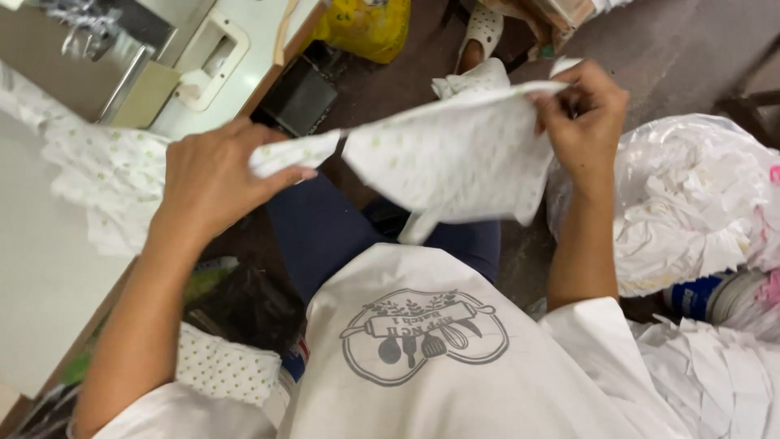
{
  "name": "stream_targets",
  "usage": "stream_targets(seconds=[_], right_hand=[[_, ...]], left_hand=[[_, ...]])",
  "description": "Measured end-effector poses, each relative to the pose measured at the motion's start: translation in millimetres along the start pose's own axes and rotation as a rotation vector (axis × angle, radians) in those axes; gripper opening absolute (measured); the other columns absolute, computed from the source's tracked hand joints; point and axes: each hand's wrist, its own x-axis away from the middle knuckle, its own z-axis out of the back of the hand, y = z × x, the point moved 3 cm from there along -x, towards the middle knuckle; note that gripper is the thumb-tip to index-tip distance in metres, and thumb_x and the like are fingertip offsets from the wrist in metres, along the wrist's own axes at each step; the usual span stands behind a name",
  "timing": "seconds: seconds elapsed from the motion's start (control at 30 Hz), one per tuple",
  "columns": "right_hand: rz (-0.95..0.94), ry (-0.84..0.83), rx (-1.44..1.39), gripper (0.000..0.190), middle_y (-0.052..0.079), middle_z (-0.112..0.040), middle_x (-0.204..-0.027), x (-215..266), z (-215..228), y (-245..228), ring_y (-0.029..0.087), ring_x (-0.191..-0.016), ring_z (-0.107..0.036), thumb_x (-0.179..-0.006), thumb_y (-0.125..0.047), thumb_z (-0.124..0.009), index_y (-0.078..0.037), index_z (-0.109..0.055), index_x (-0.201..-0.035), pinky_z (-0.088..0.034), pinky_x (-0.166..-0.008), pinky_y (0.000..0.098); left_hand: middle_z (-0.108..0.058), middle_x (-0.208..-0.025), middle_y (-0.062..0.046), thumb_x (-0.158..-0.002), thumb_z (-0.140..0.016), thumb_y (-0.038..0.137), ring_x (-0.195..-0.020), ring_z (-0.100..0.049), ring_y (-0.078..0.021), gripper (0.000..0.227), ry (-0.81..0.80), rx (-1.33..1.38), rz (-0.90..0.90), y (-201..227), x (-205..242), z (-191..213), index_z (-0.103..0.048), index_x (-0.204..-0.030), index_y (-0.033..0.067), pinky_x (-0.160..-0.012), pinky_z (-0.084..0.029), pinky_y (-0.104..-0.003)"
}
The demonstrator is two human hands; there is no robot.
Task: A worker is rapidly picking up, unfolding, and stacking small pieces of white fabric with green polka dots at a sewing workstation.
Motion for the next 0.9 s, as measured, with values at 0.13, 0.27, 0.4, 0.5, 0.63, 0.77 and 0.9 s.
stream_targets(seconds=[0.13,0.27,0.4,0.5,0.63,0.77,0.9], right_hand=[[0.087,0.313,-0.014,0.016,0.019,-0.061,-0.088,26,43,-10,0.026,-0.068,-0.066,-0.101,0.022,-0.068,0.008,-0.062,-0.103,-0.06,-0.06,0.0342],[-0.006,0.407,0.053,0.013,0.018,-0.064,-0.078,69,53,53,0.027,-0.066,-0.07,-0.102,0.018,-0.069,0.007,-0.069,-0.108,-0.053,-0.059,0.0315],[-0.238,0.449,0.08,0.011,0.013,-0.064,-0.067,128,16,172,0.022,-0.06,-0.068,-0.095,0.006,-0.073,0.001,-0.075,-0.105,-0.053,-0.058,0.0304],[-0.445,0.089,0.375,0.022,0.02,-0.068,-0.078,174,-4,249,0.037,-0.073,-0.068,-0.088,-0.007,-0.079,-0.009,-0.079,-0.11,-0.051,-0.067,0.0437],[-0.659,-0.171,0.537,0.043,0.024,-0.071,-0.111,159,-41,194,0.048,-0.101,-0.068,-0.103,-0.041,-0.066,-0.007,-0.069,-0.129,-0.053,-0.086,0.0618],[-0.269,-0.265,0.498,0.026,0.011,-0.074,-0.097,119,-121,123,0.038,-0.089,-0.073,-0.095,-0.027,-0.072,-0.018,-0.075,-0.12,-0.056,-0.077,0.0513],[-0.164,-0.425,0.407,0.011,0.003,-0.075,-0.081,93,-177,120,0.032,-0.075,-0.074,-0.092,-0.022,-0.074,-0.019,-0.078,-0.101,-0.059,-0.07,0.0432]], left_hand=[[-0.062,-0.08,0.007,-0.109,-0.073,0.058,-0.068,-0.061,-0.0163,0.047,0.539,-0.028,-0.159,29,-15,-11,-0.065,-0.085,0.0182,-0.046,-0.033,-0.036],[-0.06,-0.075,0.001,-0.099,-0.077,0.036,-0.065,-0.06,-0.0188,0.027,0.538,0.168,-0.218,54,-35,-70,-0.069,-0.086,0.0141,-0.05,-0.044,-0.031],[-0.057,-0.08,0.0,-0.087,-0.077,0.031,-0.081,-0.067,-0.0246,0.018,0.33,0.198,-0.152,62,-53,-175,-0.065,-0.088,0.0181,-0.063,-0.055,-0.038],[-0.059,-0.086,-0.005,-0.09,-0.073,0.026,-0.088,-0.066,-0.0301,0.016,0.089,0.275,-0.119,65,-53,-239,-0.066,-0.094,0.0126,-0.07,-0.056,-0.044],[-0.058,-0.084,-0.006,-0.093,-0.07,0.031,-0.089,-0.066,-0.0317,0.021,0.105,0.358,-0.094,64,-41,-261,-0.067,-0.09,0.0102,-0.074,-0.055,-0.043],[-0.057,-0.084,-0.007,-0.097,-0.066,0.022,-0.089,-0.064,-0.0304,0.013,0.212,0.395,-0.146,74,-32,-245,-0.07,-0.094,0.0091,-0.076,-0.053,-0.04],[-0.056,-0.08,-0.005,-0.094,-0.067,0.017,-0.084,-0.062,-0.028,0.01,0.258,0.381,-0.181,78,-25,-244,-0.072,-0.091,0.0087,-0.073,-0.052,-0.04]])
